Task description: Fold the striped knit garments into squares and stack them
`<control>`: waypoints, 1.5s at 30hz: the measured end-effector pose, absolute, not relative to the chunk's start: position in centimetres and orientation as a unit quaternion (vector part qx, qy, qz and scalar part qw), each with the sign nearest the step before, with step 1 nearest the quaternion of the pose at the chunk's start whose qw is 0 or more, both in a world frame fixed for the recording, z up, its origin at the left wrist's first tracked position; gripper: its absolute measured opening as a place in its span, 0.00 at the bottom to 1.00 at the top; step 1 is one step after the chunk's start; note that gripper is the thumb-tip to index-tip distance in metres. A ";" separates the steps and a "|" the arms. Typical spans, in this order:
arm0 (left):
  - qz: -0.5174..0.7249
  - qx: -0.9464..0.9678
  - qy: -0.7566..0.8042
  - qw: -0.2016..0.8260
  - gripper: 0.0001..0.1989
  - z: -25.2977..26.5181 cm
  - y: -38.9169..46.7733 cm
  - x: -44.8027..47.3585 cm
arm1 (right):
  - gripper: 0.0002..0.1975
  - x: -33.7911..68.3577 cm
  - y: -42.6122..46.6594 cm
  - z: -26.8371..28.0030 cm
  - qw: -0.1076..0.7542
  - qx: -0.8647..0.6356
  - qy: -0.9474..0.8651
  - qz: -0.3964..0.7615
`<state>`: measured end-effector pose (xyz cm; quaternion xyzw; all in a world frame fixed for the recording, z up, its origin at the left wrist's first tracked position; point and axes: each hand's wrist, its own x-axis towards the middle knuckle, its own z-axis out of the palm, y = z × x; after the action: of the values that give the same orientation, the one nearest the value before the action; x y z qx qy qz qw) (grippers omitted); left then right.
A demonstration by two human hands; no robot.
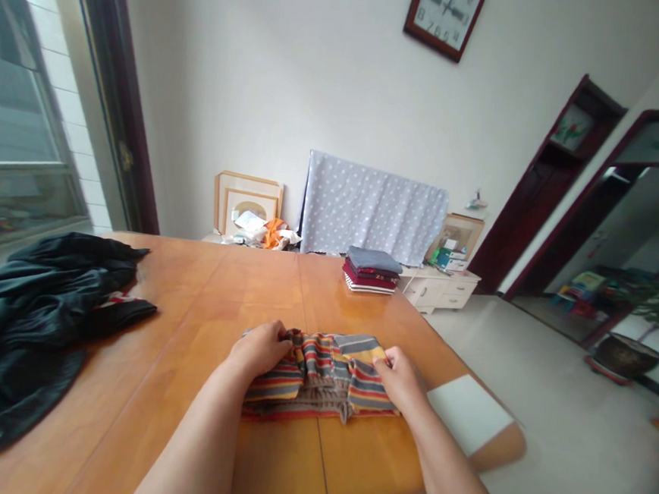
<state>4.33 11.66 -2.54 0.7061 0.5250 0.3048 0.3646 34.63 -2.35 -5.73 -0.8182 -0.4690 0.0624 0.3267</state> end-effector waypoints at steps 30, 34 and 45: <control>0.227 0.753 0.546 0.288 0.28 -0.2 8.0 6.4 | 0.06 28.6 -0.9 -3.7 0.226 -0.800 -0.551 0.079; 0.231 0.745 0.555 0.289 0.28 -0.3 7.9 6.5 | 0.07 30.4 -1.2 -4.1 0.430 -0.732 -0.459 0.264; 0.053 0.832 0.525 0.168 0.24 -0.1 7.9 6.3 | 0.11 35.1 -2.8 -3.8 0.708 -0.459 -0.218 0.491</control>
<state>6.34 7.89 -0.05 0.8325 0.5254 0.0527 0.1679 35.11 -2.82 -3.82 -0.4591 -0.2181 0.4908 0.7077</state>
